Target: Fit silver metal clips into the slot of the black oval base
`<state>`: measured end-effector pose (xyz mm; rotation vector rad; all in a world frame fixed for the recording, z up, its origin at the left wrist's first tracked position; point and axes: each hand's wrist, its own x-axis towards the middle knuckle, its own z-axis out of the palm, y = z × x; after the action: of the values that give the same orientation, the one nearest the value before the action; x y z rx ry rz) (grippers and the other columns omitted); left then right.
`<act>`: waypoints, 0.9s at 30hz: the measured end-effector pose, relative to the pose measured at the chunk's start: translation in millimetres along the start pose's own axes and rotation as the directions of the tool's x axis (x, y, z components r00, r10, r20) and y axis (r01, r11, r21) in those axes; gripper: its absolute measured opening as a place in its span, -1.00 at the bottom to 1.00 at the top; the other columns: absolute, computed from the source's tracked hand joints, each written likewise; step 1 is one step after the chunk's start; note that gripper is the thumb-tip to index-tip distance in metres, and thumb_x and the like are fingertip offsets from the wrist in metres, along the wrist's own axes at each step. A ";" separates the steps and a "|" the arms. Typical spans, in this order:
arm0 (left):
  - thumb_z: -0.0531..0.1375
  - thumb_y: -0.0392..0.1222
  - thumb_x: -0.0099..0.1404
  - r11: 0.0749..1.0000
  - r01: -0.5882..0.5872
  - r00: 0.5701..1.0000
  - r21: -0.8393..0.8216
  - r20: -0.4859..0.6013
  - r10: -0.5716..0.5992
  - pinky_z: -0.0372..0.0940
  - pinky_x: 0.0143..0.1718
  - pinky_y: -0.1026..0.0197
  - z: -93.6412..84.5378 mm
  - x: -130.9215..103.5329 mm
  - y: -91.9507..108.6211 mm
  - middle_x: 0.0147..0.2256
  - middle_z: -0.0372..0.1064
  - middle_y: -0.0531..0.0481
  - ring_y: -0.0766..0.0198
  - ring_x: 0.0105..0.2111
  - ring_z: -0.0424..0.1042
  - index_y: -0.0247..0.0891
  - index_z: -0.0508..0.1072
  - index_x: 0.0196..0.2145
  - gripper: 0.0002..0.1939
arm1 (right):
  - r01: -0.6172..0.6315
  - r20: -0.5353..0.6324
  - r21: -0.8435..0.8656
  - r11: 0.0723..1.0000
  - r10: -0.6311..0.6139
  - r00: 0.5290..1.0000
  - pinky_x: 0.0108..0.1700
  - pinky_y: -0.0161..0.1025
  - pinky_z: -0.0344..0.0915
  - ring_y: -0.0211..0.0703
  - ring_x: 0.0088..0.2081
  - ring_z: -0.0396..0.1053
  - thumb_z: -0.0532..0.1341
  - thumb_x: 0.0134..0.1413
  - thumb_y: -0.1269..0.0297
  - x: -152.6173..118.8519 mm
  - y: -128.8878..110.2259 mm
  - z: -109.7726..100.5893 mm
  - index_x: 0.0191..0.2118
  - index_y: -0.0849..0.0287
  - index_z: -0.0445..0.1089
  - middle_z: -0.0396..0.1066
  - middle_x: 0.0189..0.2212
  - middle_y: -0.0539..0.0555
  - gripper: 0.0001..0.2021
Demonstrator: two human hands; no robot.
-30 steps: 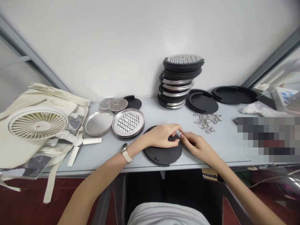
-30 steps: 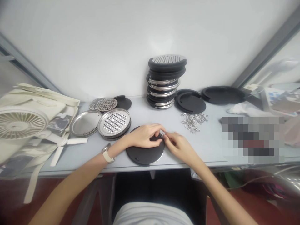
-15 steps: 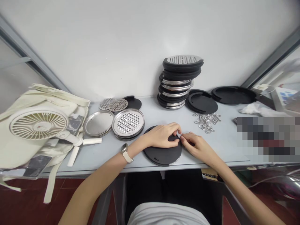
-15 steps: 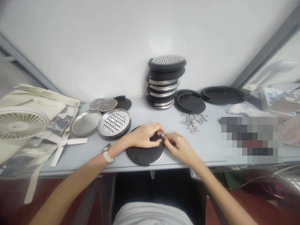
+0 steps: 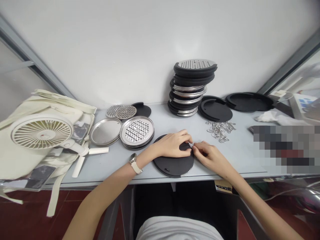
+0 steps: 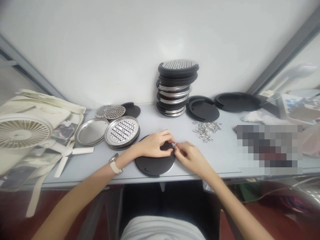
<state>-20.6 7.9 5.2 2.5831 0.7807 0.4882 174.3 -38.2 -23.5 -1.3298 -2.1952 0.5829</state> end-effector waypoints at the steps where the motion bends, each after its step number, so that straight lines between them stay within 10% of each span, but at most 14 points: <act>1: 0.15 -0.14 0.22 1.000 0.008 1.000 -0.001 0.004 -0.008 0.23 -0.35 0.28 -0.4 0.1 0.3 -0.18 0.27 -0.01 0.34 -0.39 0.32 -0.23 0.34 -0.17 -0.77 | 0.001 0.000 -0.002 1.000 -0.001 1.000 -0.39 -0.25 0.16 -0.16 -0.47 0.25 -0.02 0.25 0.27 -0.2 -0.2 -0.2 -0.54 0.12 0.19 0.24 -0.62 -0.01 -0.69; 27: 0.18 -0.13 0.15 0.997 0.045 0.999 -0.065 0.025 -0.043 0.17 -0.38 0.32 -1.3 3.3 -2.9 -0.35 0.24 0.08 0.38 -0.42 0.26 -0.23 0.37 -0.31 -0.84 | -0.001 -0.030 -0.023 1.000 0.000 1.000 -0.45 -0.29 0.13 -0.18 -0.50 0.23 0.00 0.21 0.29 -1.0 -0.3 2.1 -0.56 0.11 0.12 0.18 -0.64 -0.03 -0.70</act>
<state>-19.9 12.4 5.6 2.5018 0.7984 0.4613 173.2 -39.4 -25.2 -1.3417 -2.1837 0.5365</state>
